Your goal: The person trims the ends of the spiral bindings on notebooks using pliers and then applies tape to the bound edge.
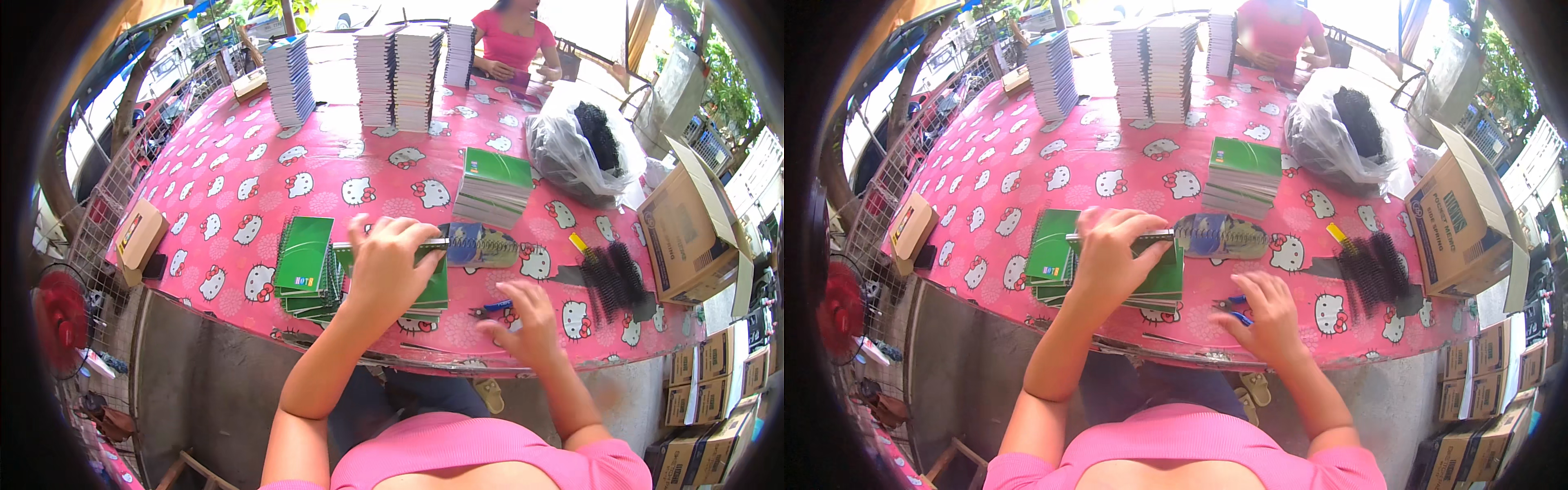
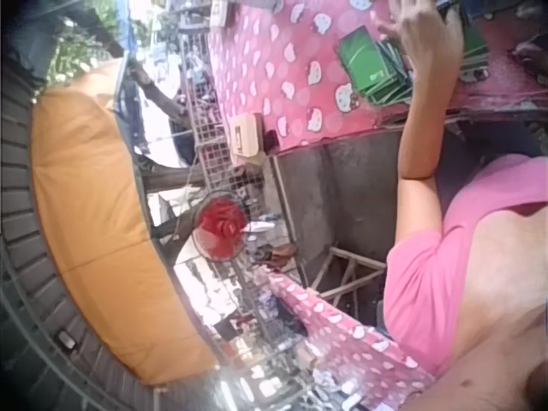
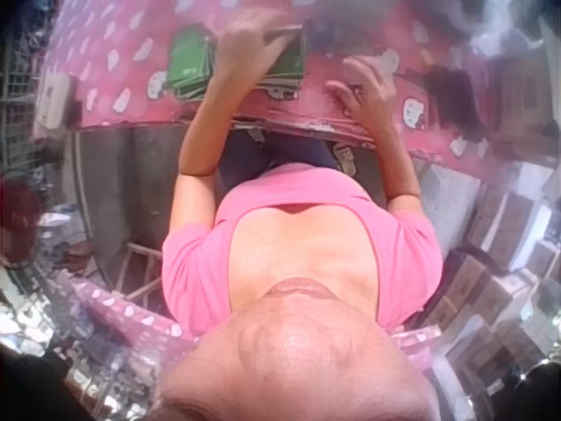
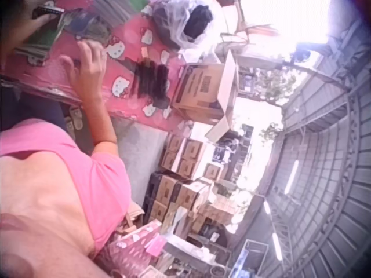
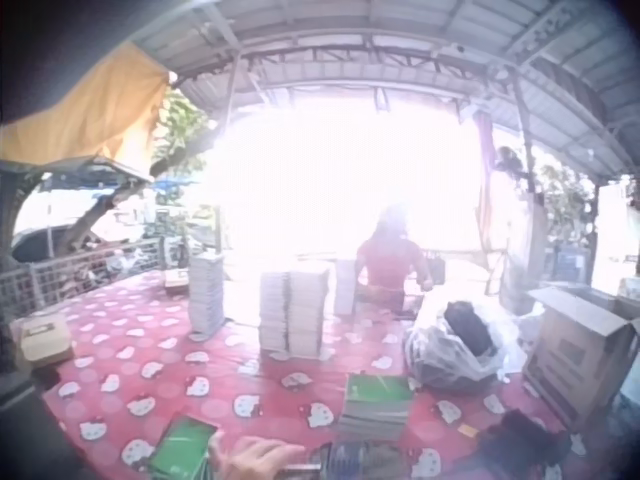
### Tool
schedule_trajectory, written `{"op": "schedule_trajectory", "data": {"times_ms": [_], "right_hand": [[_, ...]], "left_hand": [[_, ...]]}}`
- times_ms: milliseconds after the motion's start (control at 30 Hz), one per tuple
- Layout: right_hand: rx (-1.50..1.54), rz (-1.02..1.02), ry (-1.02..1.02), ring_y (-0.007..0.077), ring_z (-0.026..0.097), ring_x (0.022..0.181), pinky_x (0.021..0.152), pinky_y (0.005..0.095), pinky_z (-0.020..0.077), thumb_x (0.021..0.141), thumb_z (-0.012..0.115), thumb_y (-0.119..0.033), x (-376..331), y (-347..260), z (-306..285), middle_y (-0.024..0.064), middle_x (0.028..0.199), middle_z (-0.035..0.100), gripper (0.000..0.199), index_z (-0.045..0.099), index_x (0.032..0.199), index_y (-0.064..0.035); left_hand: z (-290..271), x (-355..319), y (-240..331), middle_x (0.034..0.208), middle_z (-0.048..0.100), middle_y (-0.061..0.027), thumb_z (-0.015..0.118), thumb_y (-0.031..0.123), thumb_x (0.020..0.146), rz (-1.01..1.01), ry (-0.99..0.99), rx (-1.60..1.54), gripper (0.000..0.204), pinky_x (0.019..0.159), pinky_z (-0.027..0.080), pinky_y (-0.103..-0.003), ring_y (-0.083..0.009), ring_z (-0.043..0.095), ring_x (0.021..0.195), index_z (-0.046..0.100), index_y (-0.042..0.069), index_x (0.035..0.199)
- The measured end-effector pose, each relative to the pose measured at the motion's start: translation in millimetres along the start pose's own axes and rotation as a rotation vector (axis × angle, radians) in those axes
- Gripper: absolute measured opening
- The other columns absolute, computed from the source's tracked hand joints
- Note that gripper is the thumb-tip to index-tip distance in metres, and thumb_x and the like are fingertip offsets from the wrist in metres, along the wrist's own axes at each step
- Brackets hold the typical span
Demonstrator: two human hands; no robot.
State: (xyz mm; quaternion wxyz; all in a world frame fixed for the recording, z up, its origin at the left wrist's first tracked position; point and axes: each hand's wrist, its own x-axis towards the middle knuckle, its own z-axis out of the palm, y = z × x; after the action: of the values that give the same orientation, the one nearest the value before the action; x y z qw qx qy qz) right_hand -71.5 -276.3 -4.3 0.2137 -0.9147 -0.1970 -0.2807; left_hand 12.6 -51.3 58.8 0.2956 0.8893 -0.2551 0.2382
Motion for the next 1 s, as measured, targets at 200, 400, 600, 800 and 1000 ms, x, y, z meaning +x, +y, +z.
{"op": "schedule_trajectory", "data": {"times_ms": [200, 400, 600, 800, 1000], "right_hand": [[0.26, -0.056, 0.038, 0.0312, 0.06, 0.088, 0.075, 0.0399, 0.0486, 0.075, 0.077, -0.018, 96.2, -10.8, -4.1, 0.0118, 0.096, 0.059, 0.037, 0.058, 0.104, -0.0035], [0.342, -0.019, -0.143, 0.0311, 0.064, 0.079, 0.065, 0.0394, 0.0502, 0.084, 0.067, -0.021, 100.4, -9.1, -5.5, 0.0119, 0.092, 0.061, 0.023, 0.059, 0.099, -0.005], [0.337, 0.003, -0.397, 0.0326, 0.066, 0.086, 0.07, 0.0407, 0.0515, 0.092, 0.059, -0.026, 101.7, 0.1, -23.1, 0.0147, 0.09, 0.066, 0.025, 0.063, 0.103, -0.0042], [-0.255, 0.115, -0.616, 0.0325, 0.066, 0.09, 0.074, 0.0409, 0.0537, 0.089, 0.062, -0.035, 93.7, 79.1, 2.9, 0.0147, 0.092, 0.068, 0.035, 0.063, 0.103, -0.0038], [-0.279, 0.128, -0.45, 0.039, 0.066, 0.081, 0.067, 0.0458, 0.0539, 0.074, 0.072, -0.03, 56.8, 96.0, 53.9, 0.0166, 0.086, 0.066, 0.039, 0.053, 0.098, -0.006]], "left_hand": [[-3.6, -20.6, -3.8, 0.091, 0.068, 0.0005, 0.077, 0.028, 0.074, -0.132, 0.081, 0.136, 0.024, 0.104, 0.022, -0.051, -0.0177, 0.059, 0.097, 0.072, 0.016, 0.093], [-5.9, -8.8, -11.2, 0.077, 0.068, 0.0006, 0.076, 0.029, 0.073, -0.134, -0.009, -0.009, 0.018, 0.098, 0.028, -0.048, -0.0179, 0.061, 0.082, 0.073, 0.016, 0.085], [-4.2, -11.4, -5.7, 0.079, 0.07, -0.0003, 0.078, 0.026, 0.072, -0.004, -0.037, -0.032, 0.017, 0.097, 0.029, -0.046, -0.0181, 0.061, 0.08, 0.074, 0.015, 0.084], [-5.8, -10.2, -4.8, 0.078, 0.069, 0.0013, 0.08, 0.025, 0.07, 0.004, -0.007, -0.136, 0.02, 0.102, 0.026, -0.046, -0.0161, 0.06, 0.079, 0.072, 0.012, 0.084], [-9.4, -12.3, -7.1, 0.075, 0.066, 0.0, 0.082, 0.024, 0.066, 0.023, 0.02, -0.14, 0.023, 0.1, 0.028, -0.046, -0.018, 0.061, 0.078, 0.067, 0.011, 0.076]]}}
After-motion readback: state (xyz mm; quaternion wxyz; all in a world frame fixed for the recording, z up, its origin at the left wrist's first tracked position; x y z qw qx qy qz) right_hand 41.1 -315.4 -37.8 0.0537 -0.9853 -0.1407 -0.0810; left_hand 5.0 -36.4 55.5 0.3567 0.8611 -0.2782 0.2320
